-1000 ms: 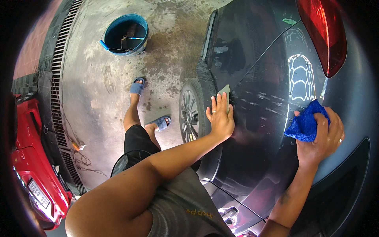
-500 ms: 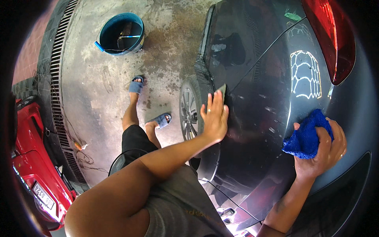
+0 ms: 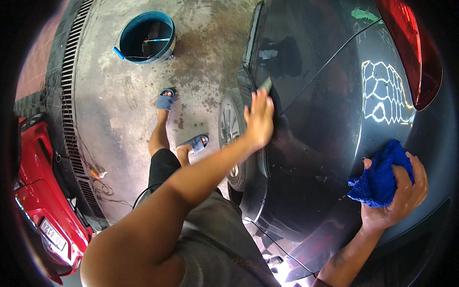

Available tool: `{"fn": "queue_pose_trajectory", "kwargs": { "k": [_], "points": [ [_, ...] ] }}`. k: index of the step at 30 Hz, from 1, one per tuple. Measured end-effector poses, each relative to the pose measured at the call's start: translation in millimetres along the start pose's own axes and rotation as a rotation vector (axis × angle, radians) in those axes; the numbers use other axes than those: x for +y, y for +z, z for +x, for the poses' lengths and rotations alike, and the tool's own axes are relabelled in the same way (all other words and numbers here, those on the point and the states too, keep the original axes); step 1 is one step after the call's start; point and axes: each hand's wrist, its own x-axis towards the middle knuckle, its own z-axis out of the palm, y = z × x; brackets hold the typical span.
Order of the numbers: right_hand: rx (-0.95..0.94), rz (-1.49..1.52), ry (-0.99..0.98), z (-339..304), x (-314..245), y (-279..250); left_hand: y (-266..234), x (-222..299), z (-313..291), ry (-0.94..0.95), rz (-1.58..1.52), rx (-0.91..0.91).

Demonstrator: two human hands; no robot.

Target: The person wipes the rear bumper and taillight area of a dark gray car using a blue microfiber cloth and a small abrasive pad. They repeatedly dip the pad into a bucket of water and continue scrubbing the same section of the bumper.

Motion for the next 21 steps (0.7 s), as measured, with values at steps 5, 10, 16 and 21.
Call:
{"fn": "queue_pose_trajectory", "kwargs": {
  "k": [5,10,16,21],
  "points": [
    [0.001,0.011,-0.003,1,-3,7,-7,-9,27,-0.055,0.056,-0.007],
    [-0.017,0.004,-0.012,-5,5,-3,-7,6,-45,0.039,0.008,-0.129],
    [-0.019,0.005,-0.007,-2,1,1,-11,-2,14,-0.026,0.005,-0.076],
    [-0.029,0.012,0.001,-8,1,4,-15,-2,-28,0.015,0.004,-0.121]
  ]
}}
